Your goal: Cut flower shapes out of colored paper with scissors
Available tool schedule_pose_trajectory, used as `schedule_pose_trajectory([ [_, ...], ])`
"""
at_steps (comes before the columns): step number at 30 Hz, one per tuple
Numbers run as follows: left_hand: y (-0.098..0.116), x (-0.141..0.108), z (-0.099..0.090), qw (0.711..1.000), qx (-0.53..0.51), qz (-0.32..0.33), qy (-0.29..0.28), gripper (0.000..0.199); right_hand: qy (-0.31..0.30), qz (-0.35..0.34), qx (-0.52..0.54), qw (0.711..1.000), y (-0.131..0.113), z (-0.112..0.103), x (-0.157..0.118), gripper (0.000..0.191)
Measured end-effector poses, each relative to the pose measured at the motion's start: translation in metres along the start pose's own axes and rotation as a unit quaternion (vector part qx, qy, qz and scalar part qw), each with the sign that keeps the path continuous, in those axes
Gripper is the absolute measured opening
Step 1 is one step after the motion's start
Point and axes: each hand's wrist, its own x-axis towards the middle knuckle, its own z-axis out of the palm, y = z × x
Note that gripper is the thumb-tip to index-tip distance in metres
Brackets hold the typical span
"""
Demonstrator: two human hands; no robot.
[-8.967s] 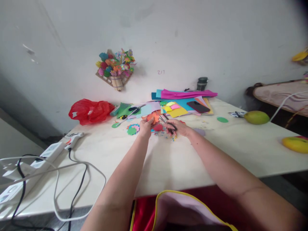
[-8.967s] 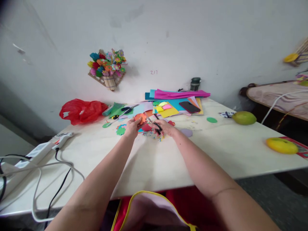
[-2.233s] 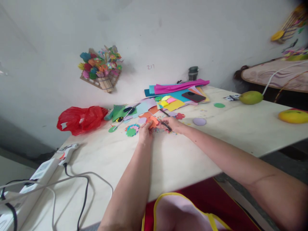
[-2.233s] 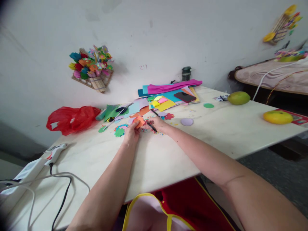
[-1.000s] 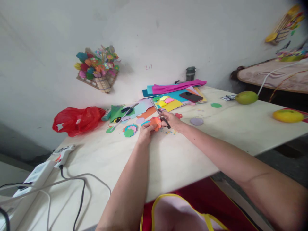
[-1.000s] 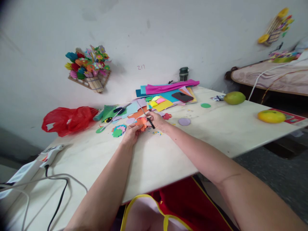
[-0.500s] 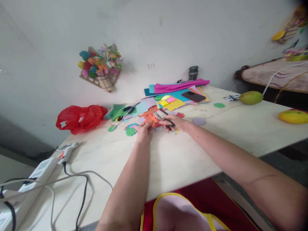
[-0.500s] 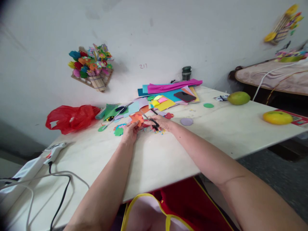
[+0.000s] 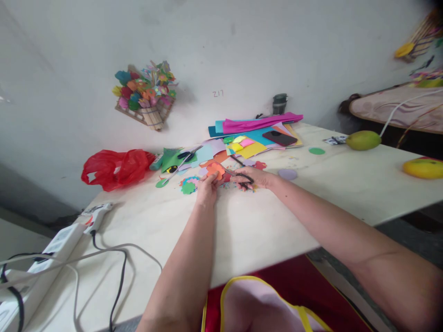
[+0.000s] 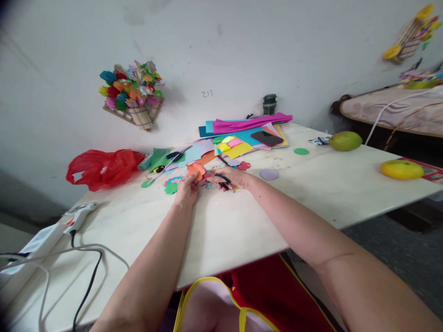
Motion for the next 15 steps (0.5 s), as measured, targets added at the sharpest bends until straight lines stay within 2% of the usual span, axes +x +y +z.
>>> schedule_pose_trajectory([
  [15, 0.0005, -0.0017, 0.0034, 1.000, -0.016, -0.013, -0.006, 0.015, 0.002, 0.001, 0.006, 1.000, -0.0024, 0.0039, -0.0004, 0.036],
])
